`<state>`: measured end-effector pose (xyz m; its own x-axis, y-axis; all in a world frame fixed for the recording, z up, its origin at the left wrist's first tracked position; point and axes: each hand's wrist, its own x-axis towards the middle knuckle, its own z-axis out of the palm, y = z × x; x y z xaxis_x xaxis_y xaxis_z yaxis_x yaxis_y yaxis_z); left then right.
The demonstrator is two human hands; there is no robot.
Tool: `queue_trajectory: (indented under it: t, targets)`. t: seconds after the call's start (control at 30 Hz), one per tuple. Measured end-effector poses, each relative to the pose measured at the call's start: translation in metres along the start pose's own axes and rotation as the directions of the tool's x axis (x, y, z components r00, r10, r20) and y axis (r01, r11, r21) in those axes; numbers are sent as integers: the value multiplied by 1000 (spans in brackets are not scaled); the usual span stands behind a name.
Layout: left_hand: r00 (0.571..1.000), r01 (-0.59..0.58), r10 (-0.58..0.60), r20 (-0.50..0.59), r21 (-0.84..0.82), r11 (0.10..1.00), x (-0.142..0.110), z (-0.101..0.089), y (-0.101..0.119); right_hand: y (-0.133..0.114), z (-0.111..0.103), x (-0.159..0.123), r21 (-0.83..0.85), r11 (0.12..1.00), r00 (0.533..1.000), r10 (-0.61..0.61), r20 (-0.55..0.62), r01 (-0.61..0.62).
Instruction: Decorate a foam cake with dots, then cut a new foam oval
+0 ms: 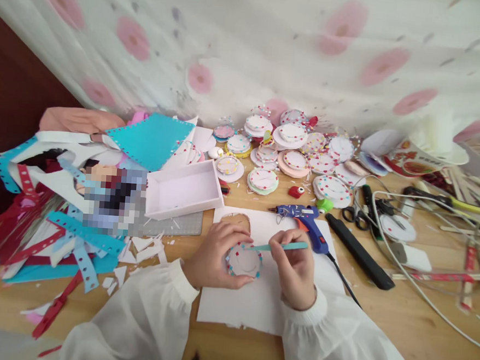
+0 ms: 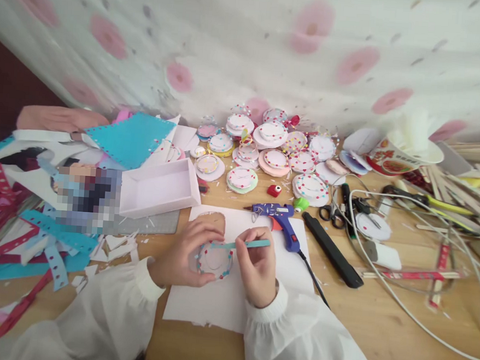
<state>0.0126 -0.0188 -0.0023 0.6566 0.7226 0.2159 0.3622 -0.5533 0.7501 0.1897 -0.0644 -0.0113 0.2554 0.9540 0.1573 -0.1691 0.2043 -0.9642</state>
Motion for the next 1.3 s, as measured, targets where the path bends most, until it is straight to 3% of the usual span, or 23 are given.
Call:
queue_trajectory:
  t: [0.4, 1.3]
  targets:
    - [999, -3, 5, -48, 45, 999, -2, 4, -2, 0, 3, -2, 51, 997, 991, 55, 125, -62]
    - [998, -14, 16, -56, 33, 999, -2, 4, -4, 1, 2, -3, 45, 997, 985, 53, 165, -62]
